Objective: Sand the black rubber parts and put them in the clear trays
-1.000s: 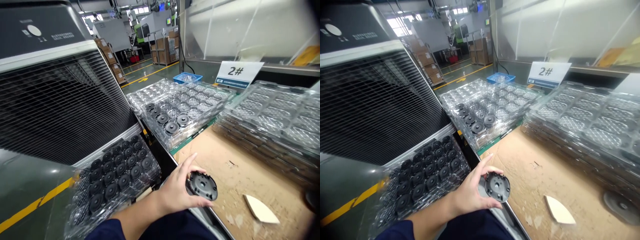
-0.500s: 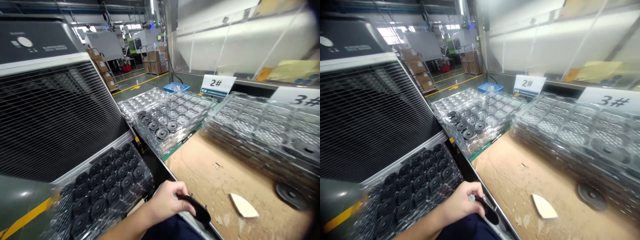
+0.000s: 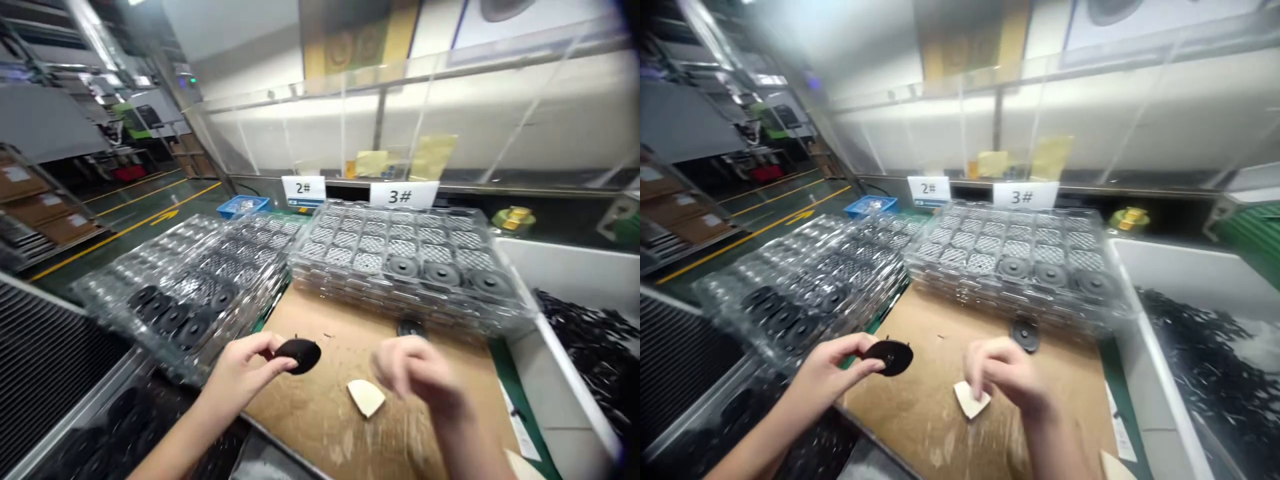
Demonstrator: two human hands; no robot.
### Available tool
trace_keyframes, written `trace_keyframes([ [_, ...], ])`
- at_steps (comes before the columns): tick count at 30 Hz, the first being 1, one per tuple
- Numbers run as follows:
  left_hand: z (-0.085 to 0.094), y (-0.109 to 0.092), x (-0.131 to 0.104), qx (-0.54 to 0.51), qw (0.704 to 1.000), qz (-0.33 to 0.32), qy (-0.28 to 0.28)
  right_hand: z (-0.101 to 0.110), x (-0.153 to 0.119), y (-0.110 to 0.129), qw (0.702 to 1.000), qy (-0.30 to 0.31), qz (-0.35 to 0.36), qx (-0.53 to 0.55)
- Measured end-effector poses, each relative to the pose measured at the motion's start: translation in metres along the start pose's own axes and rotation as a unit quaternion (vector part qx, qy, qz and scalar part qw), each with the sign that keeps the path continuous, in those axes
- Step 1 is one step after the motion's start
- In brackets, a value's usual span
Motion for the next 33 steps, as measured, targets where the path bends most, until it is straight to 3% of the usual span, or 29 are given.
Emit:
trace_keyframes([
  [3, -0.002, -0.029, 0.036, 0.095, 0.991, -0.096, 0.003, -0.012, -0.006, -0.018, 0.974, 0.138, -0.053, 0.173],
  [6, -0.013, -0.058, 0.076, 0.206, 0.958, -0.201, 0.0, -0.027, -0.004, -0.028, 0.928, 0.182, -0.095, 0.312],
  [9, -0.032, -0.081, 0.124, 0.299, 0.91, -0.288, 0.0, -0.033, 0.0, -0.036, 0.891, 0.146, -0.131, 0.409],
  [12, -0.054, -0.094, 0.179, 0.325, 0.892, -0.313, 0.018, -0.03, 0.004, -0.043, 0.864, 0.085, -0.151, 0.473],
  [15, -0.073, -0.096, 0.227, 0.334, 0.879, -0.326, 0.098, -0.024, 0.007, -0.045, 0.843, 0.01, -0.153, 0.516],
  [18, -0.082, -0.086, 0.25, 0.329, 0.878, -0.321, 0.135, -0.017, 0.01, -0.044, 0.827, -0.058, -0.151, 0.539],
  [21, -0.077, -0.069, 0.238, 0.313, 0.897, -0.302, 0.081, -0.011, 0.014, -0.043, 0.813, -0.101, -0.156, 0.552],
  [26, -0.052, -0.023, 0.161, 0.266, 0.927, -0.26, -0.039, -0.005, 0.014, -0.042, 0.794, -0.152, -0.175, 0.562],
  [30, -0.036, 0.043, 0.1, 0.206, 0.968, -0.114, -0.089, -0.005, 0.011, -0.04, 0.804, -0.164, -0.197, 0.537],
  [33, -0.044, 0.101, 0.067, 0.168, 0.978, -0.088, -0.087, -0.005, 0.008, -0.041, 0.828, -0.162, -0.214, 0.492],
])
Point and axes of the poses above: each hand's wrist, its own x-axis towards the middle knuckle, its own z-axis out of the back of the hand, y = z × x, the point moved 1 cm from there along x, towards the middle knuckle, and after that the axes turned 1 degree about -x, right-handed, at the moved point
